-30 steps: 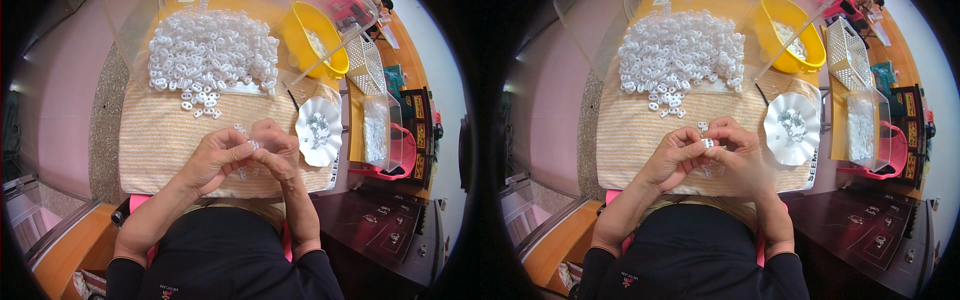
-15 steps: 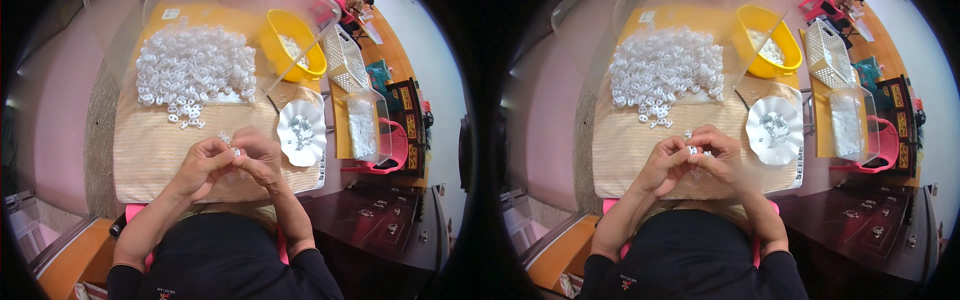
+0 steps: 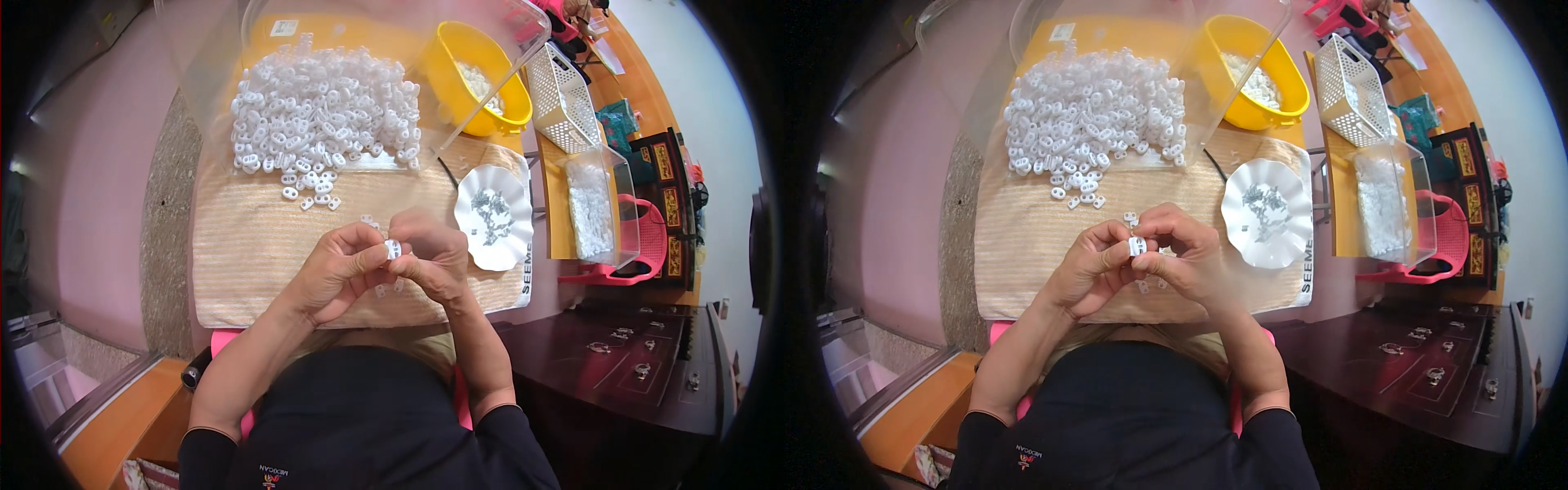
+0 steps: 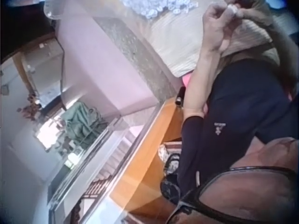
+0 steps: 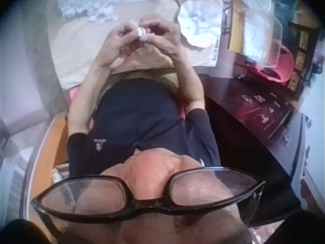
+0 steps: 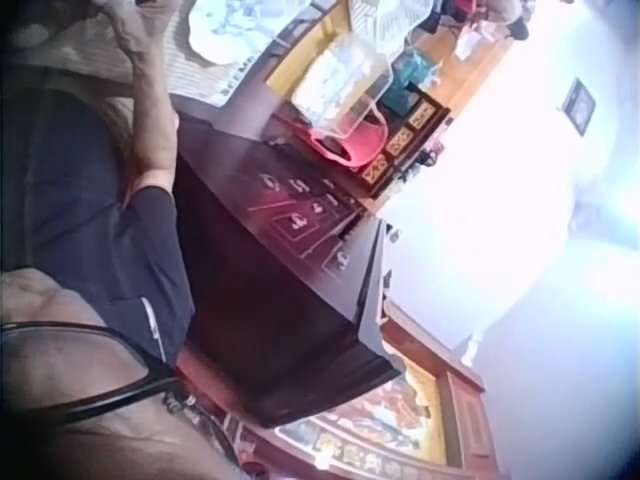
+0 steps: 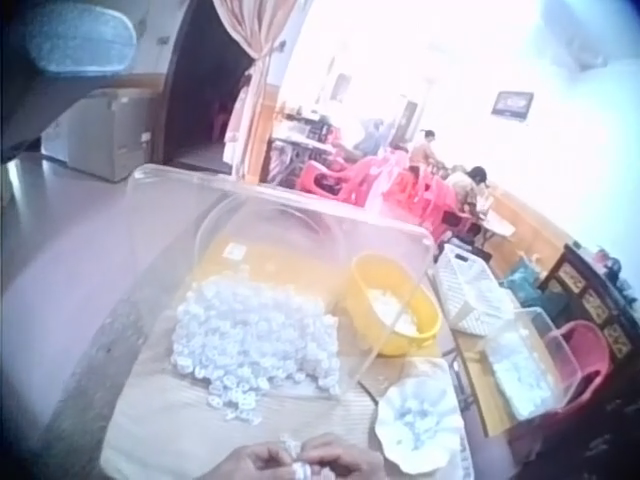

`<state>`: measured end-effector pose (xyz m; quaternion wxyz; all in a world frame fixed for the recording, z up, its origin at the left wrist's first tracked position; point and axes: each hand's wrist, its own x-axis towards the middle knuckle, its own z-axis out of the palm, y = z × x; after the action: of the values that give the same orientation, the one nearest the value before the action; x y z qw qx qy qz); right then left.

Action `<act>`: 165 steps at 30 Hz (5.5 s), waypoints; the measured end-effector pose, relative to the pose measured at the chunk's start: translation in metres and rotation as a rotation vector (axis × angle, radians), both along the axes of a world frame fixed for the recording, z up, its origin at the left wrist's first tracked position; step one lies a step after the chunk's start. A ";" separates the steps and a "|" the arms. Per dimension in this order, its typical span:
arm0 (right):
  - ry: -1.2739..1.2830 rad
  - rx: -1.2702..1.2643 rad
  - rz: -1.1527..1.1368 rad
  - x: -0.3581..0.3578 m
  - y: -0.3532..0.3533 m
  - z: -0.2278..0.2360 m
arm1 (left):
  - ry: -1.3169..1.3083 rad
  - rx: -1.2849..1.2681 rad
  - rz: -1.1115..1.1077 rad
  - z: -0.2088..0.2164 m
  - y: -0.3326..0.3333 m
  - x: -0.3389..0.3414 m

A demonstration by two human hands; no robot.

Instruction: Inspecting and sorting small white plastic components at a desk.

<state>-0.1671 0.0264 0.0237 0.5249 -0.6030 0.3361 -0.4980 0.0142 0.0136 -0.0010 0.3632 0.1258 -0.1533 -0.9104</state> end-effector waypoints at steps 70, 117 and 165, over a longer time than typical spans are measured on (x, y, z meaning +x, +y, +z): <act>0.549 -0.141 -0.689 -0.057 -0.050 0.006 | -0.026 -1.133 0.420 0.119 0.066 0.020; 0.614 -0.267 -0.308 0.016 -0.035 0.004 | -0.409 -0.085 0.354 0.006 -0.013 -0.003; 1.501 -0.157 -0.387 -0.107 0.006 0.015 | -0.407 -0.105 0.003 0.009 -0.006 0.000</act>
<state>-0.2745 0.0321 0.0391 0.0165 -0.7446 0.6645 -0.0614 0.0138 0.0073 0.0082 0.3320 0.2885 -0.2705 -0.8564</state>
